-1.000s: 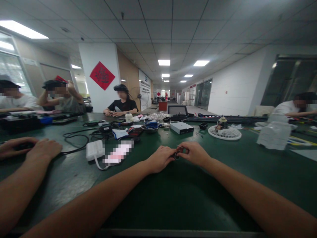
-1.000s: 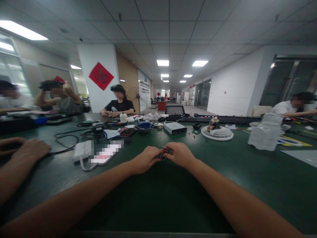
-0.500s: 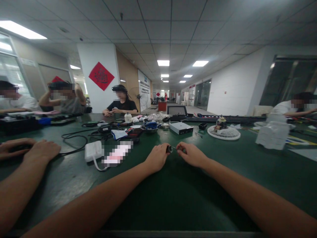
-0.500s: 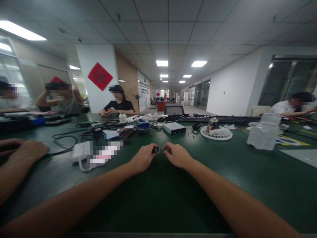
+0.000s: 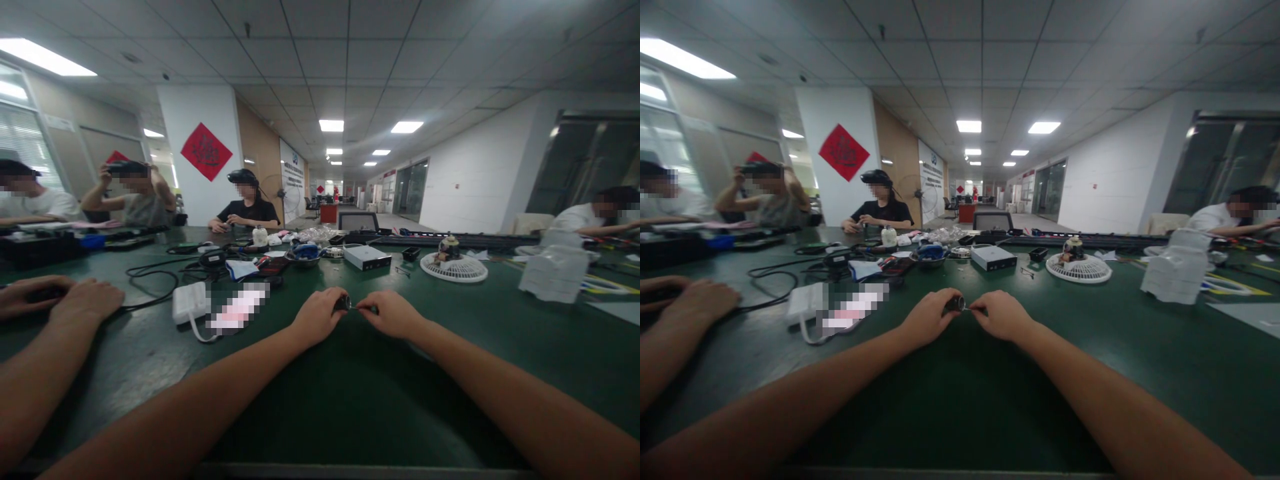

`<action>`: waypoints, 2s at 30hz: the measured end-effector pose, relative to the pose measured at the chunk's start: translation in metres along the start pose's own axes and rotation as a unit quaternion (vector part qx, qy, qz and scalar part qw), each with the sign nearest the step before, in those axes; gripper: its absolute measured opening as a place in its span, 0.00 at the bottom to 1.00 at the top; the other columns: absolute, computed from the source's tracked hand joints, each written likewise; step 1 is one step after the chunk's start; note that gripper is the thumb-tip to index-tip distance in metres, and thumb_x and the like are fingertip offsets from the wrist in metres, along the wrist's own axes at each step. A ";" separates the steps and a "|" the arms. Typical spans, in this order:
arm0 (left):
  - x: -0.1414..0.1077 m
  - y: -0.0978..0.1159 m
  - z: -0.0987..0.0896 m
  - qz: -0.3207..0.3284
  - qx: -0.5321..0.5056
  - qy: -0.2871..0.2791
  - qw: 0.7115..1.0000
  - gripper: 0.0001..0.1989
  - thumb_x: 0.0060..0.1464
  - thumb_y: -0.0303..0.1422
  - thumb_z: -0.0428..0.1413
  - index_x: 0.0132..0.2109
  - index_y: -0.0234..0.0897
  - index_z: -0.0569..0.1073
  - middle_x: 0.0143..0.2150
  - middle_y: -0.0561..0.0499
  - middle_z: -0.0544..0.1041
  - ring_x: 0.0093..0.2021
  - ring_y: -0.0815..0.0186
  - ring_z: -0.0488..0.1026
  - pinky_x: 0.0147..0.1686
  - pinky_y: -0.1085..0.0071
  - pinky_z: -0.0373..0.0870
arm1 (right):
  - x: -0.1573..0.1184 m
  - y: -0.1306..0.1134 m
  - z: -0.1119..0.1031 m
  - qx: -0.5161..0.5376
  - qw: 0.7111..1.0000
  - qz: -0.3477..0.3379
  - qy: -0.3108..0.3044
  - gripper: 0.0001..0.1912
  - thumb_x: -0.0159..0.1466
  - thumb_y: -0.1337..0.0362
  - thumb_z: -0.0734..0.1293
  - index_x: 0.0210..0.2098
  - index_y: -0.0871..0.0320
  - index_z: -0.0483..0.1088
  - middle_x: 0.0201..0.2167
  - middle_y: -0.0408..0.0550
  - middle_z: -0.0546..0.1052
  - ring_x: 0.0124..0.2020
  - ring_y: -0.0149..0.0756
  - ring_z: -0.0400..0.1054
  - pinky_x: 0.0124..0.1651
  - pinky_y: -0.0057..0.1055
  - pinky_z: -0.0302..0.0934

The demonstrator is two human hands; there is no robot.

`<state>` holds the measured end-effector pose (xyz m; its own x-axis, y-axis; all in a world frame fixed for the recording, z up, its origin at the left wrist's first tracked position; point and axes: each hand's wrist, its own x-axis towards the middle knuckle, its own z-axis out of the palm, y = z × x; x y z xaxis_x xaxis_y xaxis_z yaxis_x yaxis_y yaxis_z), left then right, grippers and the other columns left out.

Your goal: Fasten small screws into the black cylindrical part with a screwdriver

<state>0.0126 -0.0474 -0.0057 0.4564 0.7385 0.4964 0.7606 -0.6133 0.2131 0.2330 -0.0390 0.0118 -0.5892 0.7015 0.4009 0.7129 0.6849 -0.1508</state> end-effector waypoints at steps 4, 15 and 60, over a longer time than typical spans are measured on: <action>-0.001 0.003 -0.005 0.033 0.006 -0.030 0.999 0.16 0.58 0.32 0.60 0.53 0.42 0.72 0.49 0.49 0.78 0.48 0.58 0.74 0.49 0.61 0.67 | -0.001 -0.002 -0.001 -0.012 1.000 0.002 0.014 0.15 0.65 0.62 0.63 0.46 0.49 0.81 0.39 0.47 0.84 0.39 0.42 0.76 0.43 0.34 0.64; -0.001 0.005 -0.006 0.042 0.017 -0.031 0.998 0.16 0.56 0.33 0.61 0.52 0.42 0.73 0.47 0.48 0.78 0.49 0.57 0.74 0.48 0.61 0.67 | -0.001 0.000 0.001 0.056 0.998 0.027 -0.009 0.13 0.63 0.63 0.65 0.41 0.51 0.82 0.34 0.46 0.83 0.33 0.39 0.75 0.36 0.31 0.61; -0.001 0.007 -0.012 0.150 -0.021 -0.026 0.988 0.17 0.56 0.31 0.62 0.52 0.42 0.74 0.50 0.50 0.80 0.51 0.59 0.74 0.53 0.62 0.61 | 0.000 0.001 0.011 0.270 0.952 0.143 -0.018 0.14 0.55 0.57 0.75 0.37 0.59 0.75 0.25 0.43 0.77 0.20 0.31 0.68 0.23 0.26 0.58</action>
<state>0.0119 -0.0557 0.0050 0.6822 0.5352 0.4982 0.5686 -0.8167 0.0986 0.2294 -0.0355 0.0015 -0.4208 0.8738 0.2438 0.5529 0.4601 -0.6947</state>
